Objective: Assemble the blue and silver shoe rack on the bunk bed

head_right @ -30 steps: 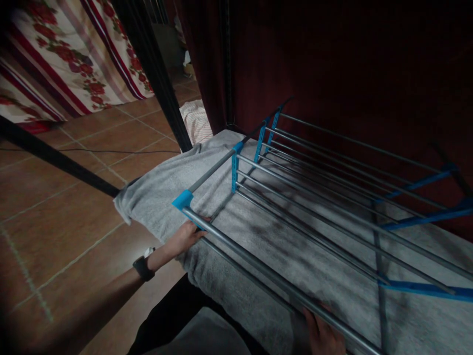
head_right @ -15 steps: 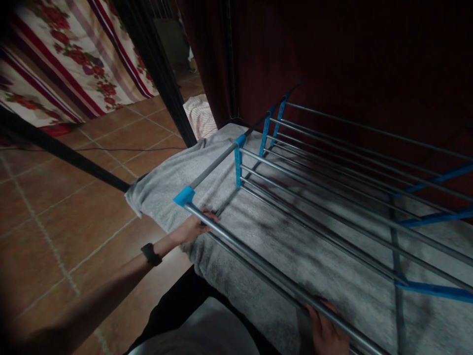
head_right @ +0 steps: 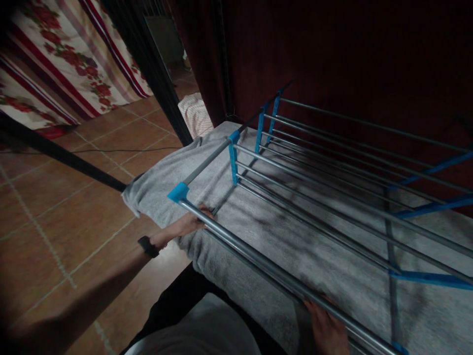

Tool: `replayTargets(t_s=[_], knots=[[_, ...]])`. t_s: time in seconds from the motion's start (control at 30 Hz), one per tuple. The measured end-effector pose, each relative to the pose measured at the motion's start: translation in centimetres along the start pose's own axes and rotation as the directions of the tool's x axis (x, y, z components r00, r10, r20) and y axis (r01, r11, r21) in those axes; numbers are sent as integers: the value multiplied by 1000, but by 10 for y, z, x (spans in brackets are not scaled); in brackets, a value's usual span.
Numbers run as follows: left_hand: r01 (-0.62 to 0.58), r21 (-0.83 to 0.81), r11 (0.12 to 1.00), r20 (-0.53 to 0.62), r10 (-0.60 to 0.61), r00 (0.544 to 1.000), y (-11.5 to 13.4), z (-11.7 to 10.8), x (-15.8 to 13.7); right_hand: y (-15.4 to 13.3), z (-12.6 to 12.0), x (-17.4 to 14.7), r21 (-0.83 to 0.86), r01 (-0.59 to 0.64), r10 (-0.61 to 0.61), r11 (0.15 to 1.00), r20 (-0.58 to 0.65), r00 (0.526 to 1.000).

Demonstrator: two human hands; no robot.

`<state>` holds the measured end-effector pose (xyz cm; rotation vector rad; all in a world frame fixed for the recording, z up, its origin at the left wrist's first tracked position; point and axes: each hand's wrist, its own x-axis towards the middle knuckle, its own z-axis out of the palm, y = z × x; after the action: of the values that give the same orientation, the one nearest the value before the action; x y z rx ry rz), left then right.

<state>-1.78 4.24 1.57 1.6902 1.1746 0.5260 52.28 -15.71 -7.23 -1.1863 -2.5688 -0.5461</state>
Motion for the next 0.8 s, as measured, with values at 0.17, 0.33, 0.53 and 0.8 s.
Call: replayTargets(t_s=[0.17,0.33,0.53,0.8], knots=[[-27,32,999,15,26,1000,-3,-4,1,-3,-1,7,-12,-61,61,998,2,998],[8,12,1000,43,-8,999,-6,-5,2,-4,3,5,3,-83,83,997,10,996],[67,-34,997,58,-65,996,1,-6,1,-2,11,-4,14,-92,92,996,-7,996],[60,-40,997,69,-57,996,9,-6,0,3,15,-9,59,-88,90,994,-22,996]])
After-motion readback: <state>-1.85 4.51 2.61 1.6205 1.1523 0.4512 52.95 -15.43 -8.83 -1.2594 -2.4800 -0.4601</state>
